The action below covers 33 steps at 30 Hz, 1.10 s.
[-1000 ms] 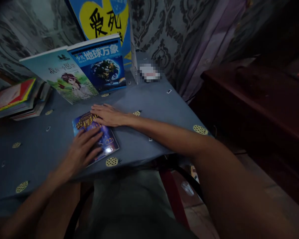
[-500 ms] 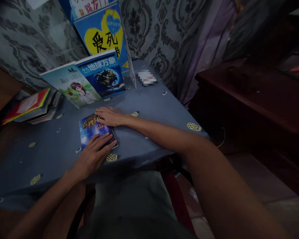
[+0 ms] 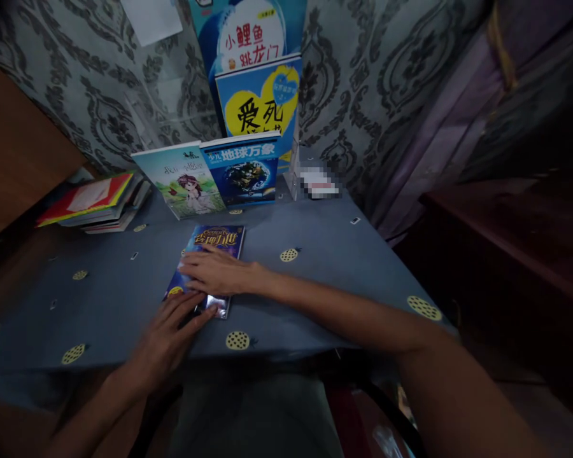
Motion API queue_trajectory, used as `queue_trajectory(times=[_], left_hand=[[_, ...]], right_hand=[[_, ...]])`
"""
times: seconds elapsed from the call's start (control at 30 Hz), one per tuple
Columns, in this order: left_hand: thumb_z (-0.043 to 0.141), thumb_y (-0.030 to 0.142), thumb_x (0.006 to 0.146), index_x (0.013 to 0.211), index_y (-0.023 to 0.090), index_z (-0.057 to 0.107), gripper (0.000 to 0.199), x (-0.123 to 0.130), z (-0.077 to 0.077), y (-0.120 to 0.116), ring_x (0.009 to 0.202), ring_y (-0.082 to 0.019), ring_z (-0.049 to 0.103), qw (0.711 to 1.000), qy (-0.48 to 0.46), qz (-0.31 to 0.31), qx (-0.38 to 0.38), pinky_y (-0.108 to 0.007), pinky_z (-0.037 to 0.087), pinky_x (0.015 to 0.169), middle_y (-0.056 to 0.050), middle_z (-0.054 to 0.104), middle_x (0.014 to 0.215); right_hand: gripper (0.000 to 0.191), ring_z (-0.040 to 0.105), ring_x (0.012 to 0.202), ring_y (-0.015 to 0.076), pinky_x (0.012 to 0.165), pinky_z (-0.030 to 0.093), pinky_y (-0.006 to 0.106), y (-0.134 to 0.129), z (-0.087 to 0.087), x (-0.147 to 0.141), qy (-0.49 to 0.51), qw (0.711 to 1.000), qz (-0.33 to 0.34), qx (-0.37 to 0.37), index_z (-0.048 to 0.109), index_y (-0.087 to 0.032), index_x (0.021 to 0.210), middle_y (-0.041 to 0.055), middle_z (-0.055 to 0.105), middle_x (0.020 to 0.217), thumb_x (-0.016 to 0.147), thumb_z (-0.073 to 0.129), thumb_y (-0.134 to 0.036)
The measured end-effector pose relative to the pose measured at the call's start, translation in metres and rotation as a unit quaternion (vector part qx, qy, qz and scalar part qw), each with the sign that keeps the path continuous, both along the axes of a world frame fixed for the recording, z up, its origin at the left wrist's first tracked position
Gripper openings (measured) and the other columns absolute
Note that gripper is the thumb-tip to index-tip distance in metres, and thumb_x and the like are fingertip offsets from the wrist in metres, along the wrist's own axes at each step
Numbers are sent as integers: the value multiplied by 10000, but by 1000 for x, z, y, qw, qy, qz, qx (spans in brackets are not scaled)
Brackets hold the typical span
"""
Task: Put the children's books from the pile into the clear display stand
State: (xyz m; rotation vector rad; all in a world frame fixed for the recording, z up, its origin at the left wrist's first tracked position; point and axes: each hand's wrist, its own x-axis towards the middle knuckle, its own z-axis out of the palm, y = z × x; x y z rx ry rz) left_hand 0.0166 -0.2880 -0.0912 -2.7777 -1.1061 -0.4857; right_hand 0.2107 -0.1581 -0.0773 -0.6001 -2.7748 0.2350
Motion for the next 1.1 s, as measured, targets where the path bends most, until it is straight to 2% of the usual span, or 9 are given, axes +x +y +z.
queue_trajectory(times=[0.1, 0.3, 0.43, 0.57, 0.63, 0.73, 0.83, 0.97, 1.1], left_hand=[[488, 35, 915, 1468, 297, 530, 614, 3, -1, -1, 1306, -283, 560, 1000, -9, 6, -8, -537, 480, 1085, -116, 633, 1391], [483, 52, 920, 1408, 266, 576, 541, 3, 5, 4, 1276, -284, 582, 999, -38, -10, -24, -533, 500, 1051, -122, 644, 1379], [464, 66, 956, 1271, 244, 640, 402, 0, 13, 5, 1164, -224, 649, 984, -161, -25, -66, -433, 527, 1013, -90, 725, 1216], [432, 148, 1001, 1084, 217, 681, 272, -12, 28, 20, 873, -160, 693, 956, -275, 55, -86, -289, 556, 793, -49, 735, 928], [430, 246, 1015, 1023, 210, 688, 261, -18, 32, 37, 824, -171, 686, 949, -280, 122, -81, -293, 551, 762, -46, 723, 884], [443, 385, 998, 1113, 204, 665, 309, -21, 26, 70, 1000, -242, 683, 948, -242, 179, -102, -389, 551, 900, -87, 737, 1046], [467, 438, 959, 1293, 193, 596, 434, -13, 12, 94, 1181, -314, 631, 956, -193, 186, -122, -508, 502, 1014, -137, 699, 1249], [486, 443, 946, 1380, 202, 546, 500, 1, 2, 104, 1269, -324, 593, 942, -239, 161, -170, -524, 445, 1087, -150, 658, 1348], [604, 543, 863, 1328, 194, 569, 583, 4, 9, 108, 1180, -316, 655, 847, -400, 182, -299, -467, 497, 1024, -149, 701, 1273]], right_hand=[[497, 386, 1499, 248, 1240, 271, 469, 17, -1, -17, -10, 1000, 7, -29, 533, -135, 1448, 145, 512, 1546, 1053, 453, -425], [583, 297, 1539, 303, 1262, 223, 525, 51, 7, -19, -45, 988, -119, -83, 460, -79, 1508, 203, 360, 1625, 1032, 499, -414], [511, 306, 1531, 340, 1255, 180, 601, 12, 5, -25, -42, 990, -124, -51, 497, -70, 1473, 234, 401, 1595, 1037, 495, -336], [479, 347, 1518, 296, 1255, 231, 570, -45, 4, -24, -18, 998, 4, -52, 529, -147, 1448, 181, 441, 1588, 1031, 518, -381], [452, 355, 1515, 266, 1264, 214, 565, -62, 7, -16, -24, 997, 51, -55, 524, -182, 1448, 138, 437, 1600, 1023, 543, -335], [412, 381, 1500, 222, 1285, 176, 519, -73, 14, 1, -15, 994, 72, -83, 554, -154, 1418, 131, 486, 1568, 1051, 484, -328], [430, 300, 1541, 225, 1283, 175, 522, -74, 16, 19, 26, 991, -39, -125, 548, -175, 1433, 133, 427, 1608, 1059, 455, -365], [594, 106, 1583, 342, 1249, 166, 631, -72, 9, 36, 33, 957, -236, -168, 443, -139, 1523, 217, 190, 1685, 1008, 544, -416], [572, 37, 1580, 370, 1255, 151, 616, -73, 8, 38, 22, 949, -244, -200, 476, -123, 1506, 223, 142, 1692, 1005, 540, -392]])
